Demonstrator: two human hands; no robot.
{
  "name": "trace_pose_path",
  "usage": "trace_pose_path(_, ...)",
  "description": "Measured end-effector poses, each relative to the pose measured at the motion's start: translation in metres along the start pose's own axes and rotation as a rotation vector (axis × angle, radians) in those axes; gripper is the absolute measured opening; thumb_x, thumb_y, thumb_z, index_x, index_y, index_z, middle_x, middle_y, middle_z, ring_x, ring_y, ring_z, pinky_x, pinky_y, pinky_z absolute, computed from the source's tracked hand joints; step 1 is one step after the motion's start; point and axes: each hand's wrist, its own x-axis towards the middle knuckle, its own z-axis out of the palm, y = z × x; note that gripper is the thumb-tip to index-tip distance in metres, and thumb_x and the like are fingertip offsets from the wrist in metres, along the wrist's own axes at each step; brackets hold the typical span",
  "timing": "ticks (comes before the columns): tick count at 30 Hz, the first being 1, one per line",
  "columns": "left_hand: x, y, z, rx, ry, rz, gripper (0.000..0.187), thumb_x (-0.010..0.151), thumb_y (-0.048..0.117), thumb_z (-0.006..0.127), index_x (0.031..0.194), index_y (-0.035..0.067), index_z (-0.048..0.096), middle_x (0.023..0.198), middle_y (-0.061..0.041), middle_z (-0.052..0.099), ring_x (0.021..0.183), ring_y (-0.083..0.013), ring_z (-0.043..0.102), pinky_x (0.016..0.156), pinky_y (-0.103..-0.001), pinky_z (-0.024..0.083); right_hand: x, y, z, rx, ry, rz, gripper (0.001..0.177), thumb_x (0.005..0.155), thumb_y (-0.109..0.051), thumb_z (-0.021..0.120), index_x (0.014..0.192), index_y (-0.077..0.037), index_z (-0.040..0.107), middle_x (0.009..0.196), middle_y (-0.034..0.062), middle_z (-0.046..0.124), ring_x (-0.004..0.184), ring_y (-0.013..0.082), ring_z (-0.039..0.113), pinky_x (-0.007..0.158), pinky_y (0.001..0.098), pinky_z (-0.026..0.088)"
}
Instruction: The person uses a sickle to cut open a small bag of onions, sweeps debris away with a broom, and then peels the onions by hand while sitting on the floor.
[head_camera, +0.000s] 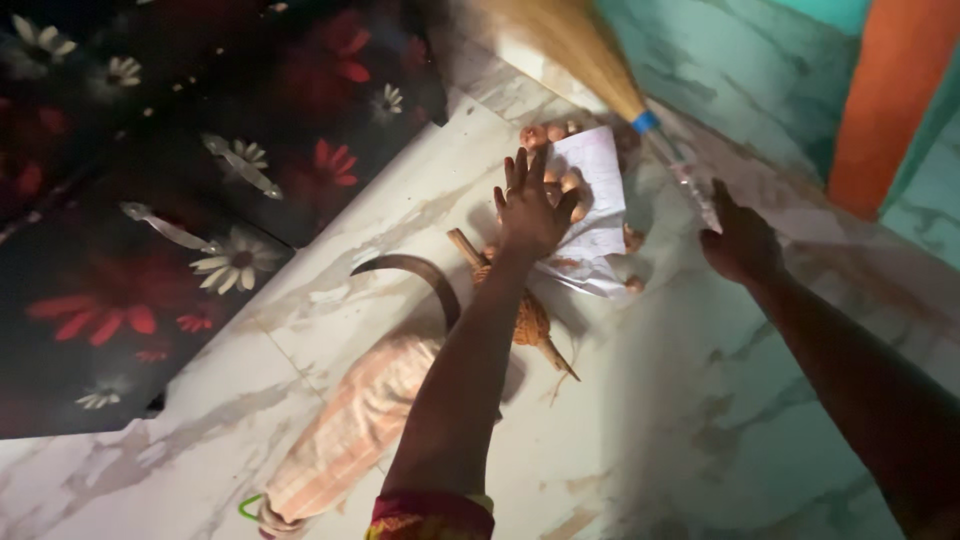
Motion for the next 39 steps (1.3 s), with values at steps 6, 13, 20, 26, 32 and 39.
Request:
trace_pose_path(6, 0.016, -0.014, -0.031, 0.159, -0.050, 0.003, 0.087, 0.086, 0.043, 0.075, 0.158, 0.018, 0.034, 0.166, -0.019, 0.030, 0.155, -0.0428, 0.022, 0.117, -0.070, 0.022, 0.008, -0.054, 0.002, 0.083, -0.035, -0.098, 0.077, 0.089, -0.036, 0.070, 0.155, -0.008, 0.040, 0.112, 0.0307, 0.070, 0.095, 0.0515, 0.069, 0.082, 0.0584, 0.056)
trace_pose_path(13, 0.026, -0.044, -0.050, 0.129, 0.060, -0.012, 0.077, 0.088, 0.038, 0.076, 0.154, 0.017, 0.042, 0.161, -0.020, 0.037, 0.152, -0.0413, 0.029, 0.117, -0.067, 0.026, -0.020, -0.126, -0.007, 0.631, -0.154, 0.250, 0.075, 0.090, -0.039, 0.061, 0.156, -0.018, 0.034, 0.096, 0.0193, 0.074, 0.056, 0.0363, 0.076, 0.060, 0.0461, 0.062)
trace_pose_path(20, -0.018, -0.072, -0.026, 0.033, 0.114, -0.026, 0.070, 0.088, 0.031, 0.075, 0.151, 0.016, 0.048, 0.158, -0.022, 0.045, 0.149, -0.0417, 0.039, 0.119, -0.056, 0.036, -0.053, -0.132, 0.005, 1.085, 0.127, 0.474, 0.061, 0.098, -0.021, 0.067, 0.155, -0.021, 0.046, 0.059, 0.0035, 0.051, 0.042, 0.0126, 0.047, 0.038, 0.0333, 0.043)
trace_pose_path(26, -0.032, -0.065, -0.061, 0.046, 0.174, -0.071, 0.070, 0.085, 0.026, 0.079, 0.148, 0.011, 0.051, 0.148, -0.026, 0.052, 0.138, -0.0418, 0.051, 0.116, -0.047, 0.044, 0.017, -0.198, -0.073, 1.525, 0.048, 0.322, 0.031, 0.100, -0.030, 0.071, 0.122, -0.015, 0.056, 0.068, 0.0010, 0.057, 0.047, 0.0113, 0.052, 0.040, 0.0291, 0.045)
trace_pose_path(32, -0.037, -0.056, -0.087, 0.061, 0.188, -0.110, 0.065, 0.088, 0.025, 0.075, 0.146, 0.009, 0.052, 0.146, -0.024, 0.055, 0.131, -0.0417, 0.057, 0.109, -0.047, 0.048, 0.020, -0.207, -0.035, 0.853, 0.114, -0.225, 0.056, 0.097, -0.029, 0.072, 0.144, -0.006, 0.052, 0.082, 0.0183, 0.066, 0.062, 0.0296, 0.065, 0.053, 0.0434, 0.053)
trace_pose_path(39, -0.052, -0.061, -0.086, 0.083, 0.206, -0.027, 0.066, 0.085, 0.024, 0.079, 0.144, 0.008, 0.054, 0.144, -0.025, 0.055, 0.130, -0.0424, 0.057, 0.107, -0.048, 0.047, 0.017, -0.093, -0.035, 0.290, 0.302, -0.217, 0.074, 0.097, -0.034, 0.071, 0.160, -0.007, 0.044, 0.092, 0.0324, 0.068, 0.080, 0.0498, 0.069, 0.072, 0.0557, 0.056)
